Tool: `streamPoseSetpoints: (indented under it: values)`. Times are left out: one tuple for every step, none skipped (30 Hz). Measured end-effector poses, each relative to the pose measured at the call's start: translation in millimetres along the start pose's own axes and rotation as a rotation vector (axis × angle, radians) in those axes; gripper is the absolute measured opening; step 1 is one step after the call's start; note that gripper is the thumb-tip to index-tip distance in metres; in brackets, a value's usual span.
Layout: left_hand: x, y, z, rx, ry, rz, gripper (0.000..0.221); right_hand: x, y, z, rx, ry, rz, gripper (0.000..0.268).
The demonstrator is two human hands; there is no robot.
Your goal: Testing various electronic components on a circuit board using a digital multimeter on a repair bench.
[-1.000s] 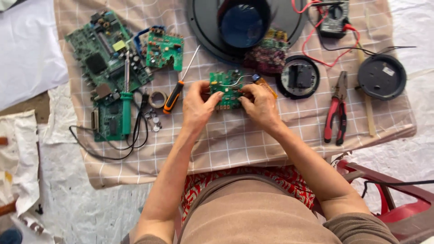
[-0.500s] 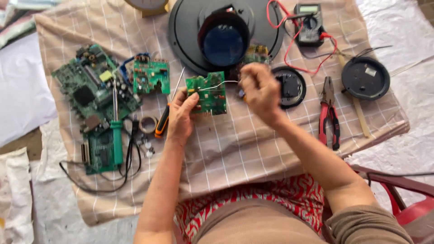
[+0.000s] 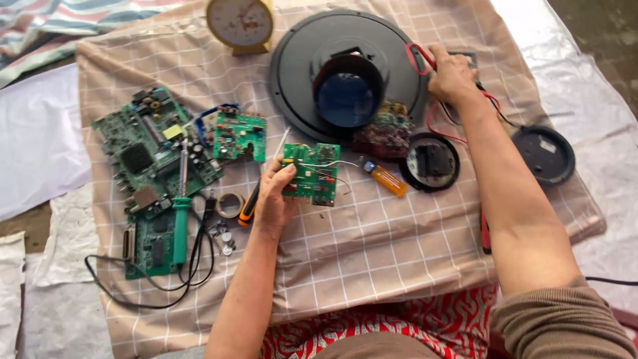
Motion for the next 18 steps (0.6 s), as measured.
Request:
streamPoseSetpoints:
  values:
    - [1.7, 0.5, 1.0, -0.01, 0.004, -0.004, 0.021, 7.3, -3.7, -5.7, -0.056, -0.011, -0.047, 0.073]
    - [-2.9, -4.8, -2.4, -0.013, 0.0, -0.007, 0.021, 19.6, -22.8, -22.4, -0.057, -0.008, -0.043, 0.073]
    - [-6.7, -8.7, -7.8, 0.077, 0.001, 0.003, 0.022, 32.2, -38.8, -29.8, -0.071, -0.161, 0.027, 0.071]
    - [-8.9, -11.1, -15.3, 0.169, 0.008, 0.019, 0.025, 40.2, -59.0, -35.5, -0.086, -0.315, 0.089, 0.07]
    - [-7.3, -9.5, -14.2, 0.167, 0.01, 0.023, 0.025, 27.5, -56.1, -26.6, -0.089, -0.314, 0.085, 0.07]
    - [-6.1, -9.3, -12.7, 0.212, 0.008, 0.011, 0.026, 14.8, -47.0, -12.6, -0.002, -0.417, 0.178, 0.057]
    - [-4.8, -8.9, -11.1, 0.257, 0.005, 0.0, 0.027, 1.1, -38.4, 1.1, 0.086, -0.519, 0.271, 0.044]
    - [-2.9, -8.0, -9.1, 0.253, 0.003, 0.001, 0.027, -10.6, -34.8, 11.4, 0.083, -0.515, 0.273, 0.044]
    - [-1.0, -7.4, -6.3, 0.284, -0.017, -0.005, 0.028, -24.0, -28.0, 23.7, 0.092, -0.555, 0.34, 0.045]
    - [0.1, -6.0, -2.9, 0.316, -0.039, -0.01, 0.029, -38.1, -21.3, 34.9, 0.103, -0.591, 0.409, 0.046]
    - [0.7, -6.2, -4.3, 0.312, -0.043, -0.008, 0.029, -39.3, -33.1, 37.5, 0.102, -0.585, 0.41, 0.046]
    - [-0.1, -6.6, -5.4, 0.296, -0.033, -0.005, 0.03, -38.5, -53.2, 38.0, 0.097, -0.566, 0.24, 0.038]
    - [-1.2, -7.1, -6.6, 0.28, -0.024, -0.002, 0.03, -39.3, -73.2, 38.0, 0.092, -0.543, 0.07, 0.031]
    - [-1.0, -5.6, -6.2, 0.277, -0.031, -0.002, 0.03, -40.8, -80.2, 38.1, 0.093, -0.537, 0.075, 0.031]
    - [-1.1, -4.3, -7.2, 0.227, -0.008, -0.002, 0.029, -43.4, -81.9, 41.2, 0.054, -0.572, 0.158, 0.027]
    - [-0.4, -6.0, -8.3, 0.18, 0.015, -0.007, 0.029, -44.0, -81.8, 44.9, 0.018, -0.609, 0.244, 0.027]
    - [-0.5, -5.3, -7.1, 0.179, 0.009, -0.012, 0.029, -56.5, -44.2, 60.7, 0.021, -0.607, 0.251, 0.027]
    - [-0.4, -5.7, -5.1, 0.245, -0.02, -0.021, 0.032, -63.0, -16.5, 61.7, 0.073, -0.349, 0.085, 0.044]
Point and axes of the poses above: each hand's wrist, its own x-axis towards the middle knuckle, its own z-axis out of the back of the hand, y = z × x, the point moved 6 cm from there along x, towards the middle knuckle, and after that the axes turned 11 degrees about z, right-handed, at the moved point
